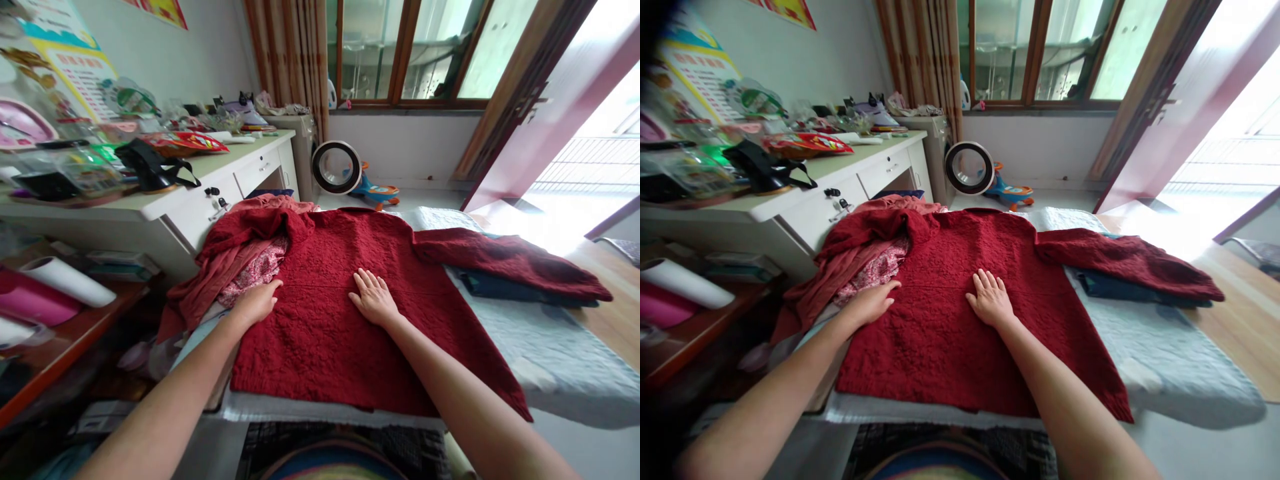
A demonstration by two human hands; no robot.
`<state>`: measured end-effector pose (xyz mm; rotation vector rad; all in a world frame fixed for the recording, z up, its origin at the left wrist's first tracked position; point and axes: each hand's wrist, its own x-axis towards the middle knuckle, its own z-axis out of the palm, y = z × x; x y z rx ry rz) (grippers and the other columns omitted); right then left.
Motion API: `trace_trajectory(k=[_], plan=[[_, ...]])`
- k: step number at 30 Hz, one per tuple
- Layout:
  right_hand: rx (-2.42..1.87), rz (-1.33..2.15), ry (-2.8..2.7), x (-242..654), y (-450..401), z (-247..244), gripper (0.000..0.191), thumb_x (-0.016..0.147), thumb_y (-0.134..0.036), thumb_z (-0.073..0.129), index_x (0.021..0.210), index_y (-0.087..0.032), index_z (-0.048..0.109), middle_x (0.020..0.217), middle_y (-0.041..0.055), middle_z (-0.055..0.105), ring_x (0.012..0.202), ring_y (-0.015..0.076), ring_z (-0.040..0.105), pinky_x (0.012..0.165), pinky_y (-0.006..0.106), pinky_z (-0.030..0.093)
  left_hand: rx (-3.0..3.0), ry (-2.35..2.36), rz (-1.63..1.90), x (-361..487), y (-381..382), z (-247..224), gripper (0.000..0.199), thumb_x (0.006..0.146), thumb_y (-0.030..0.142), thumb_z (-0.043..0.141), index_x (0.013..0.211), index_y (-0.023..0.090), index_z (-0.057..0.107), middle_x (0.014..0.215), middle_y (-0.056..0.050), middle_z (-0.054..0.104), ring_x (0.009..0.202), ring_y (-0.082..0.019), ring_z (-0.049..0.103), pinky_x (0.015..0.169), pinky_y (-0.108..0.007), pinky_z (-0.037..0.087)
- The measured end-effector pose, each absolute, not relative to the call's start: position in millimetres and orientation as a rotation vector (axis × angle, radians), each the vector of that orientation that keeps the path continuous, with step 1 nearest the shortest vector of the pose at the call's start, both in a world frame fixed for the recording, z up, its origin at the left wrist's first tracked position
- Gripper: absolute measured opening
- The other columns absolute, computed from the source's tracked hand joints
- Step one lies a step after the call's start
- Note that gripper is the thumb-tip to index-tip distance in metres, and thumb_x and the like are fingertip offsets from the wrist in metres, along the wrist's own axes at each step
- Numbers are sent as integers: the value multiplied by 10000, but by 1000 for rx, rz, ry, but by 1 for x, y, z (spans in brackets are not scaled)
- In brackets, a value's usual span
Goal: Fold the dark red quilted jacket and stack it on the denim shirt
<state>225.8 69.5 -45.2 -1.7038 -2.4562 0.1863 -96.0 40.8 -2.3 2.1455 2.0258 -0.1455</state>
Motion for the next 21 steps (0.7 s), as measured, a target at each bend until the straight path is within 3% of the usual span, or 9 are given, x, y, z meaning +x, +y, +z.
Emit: trace_trajectory(k=[3,7,11,14,17,21], plan=[[-1710,176,-2461,226,71,-47,641,962,-527,347,1498,-175,324,1592,87,233,1454,261,203,1171,453,136,2135,2228,-361,-90,29,10,340,903,157,393,1167,230,595,1022,-113,697,962,-278,666,837,-433,493],[-1715,162,-2466,224,71,-47,641,960,-520,365,1493,-166,329,1583,106,253,1443,272,220,1157,464,159,2505,2148,-128,-60,30,21,301,889,110,385,974,170,667,1123,-161,640,1092,-314,591,876,-468,480],[-1650,98,-2477,222,73,-33,574,936,-508,444,1414,-190,445,1490,137,413,1324,302,387,1069,470,290,2784,1718,358,-12,57,5,313,904,204,488,1187,201,619,1391,-131,516,1301,-273,442,1088,-472,352],[-1568,130,-2531,230,80,-25,509,943,-517,435,1354,-227,511,1400,114,508,1222,275,475,1008,435,354,2720,1661,309,11,73,-22,436,929,373,500,1343,235,519,1498,-117,413,1390,-285,340,1105,-541,308],[-1537,181,-2578,255,91,-28,531,976,-511,363,1425,-241,448,1479,93,435,1338,250,383,1069,413,307,2640,1672,174,8,72,-43,513,948,472,437,1426,285,428,1534,-99,368,1420,-317,283,1094,-628,252],[-1787,167,-2506,297,107,-40,616,968,-562,330,1486,-230,365,1576,81,281,1441,277,231,1124,446,243,2629,1662,62,-25,48,-49,608,929,531,442,1488,327,316,1586,-87,263,1450,-358,188,1095,-661,189]])
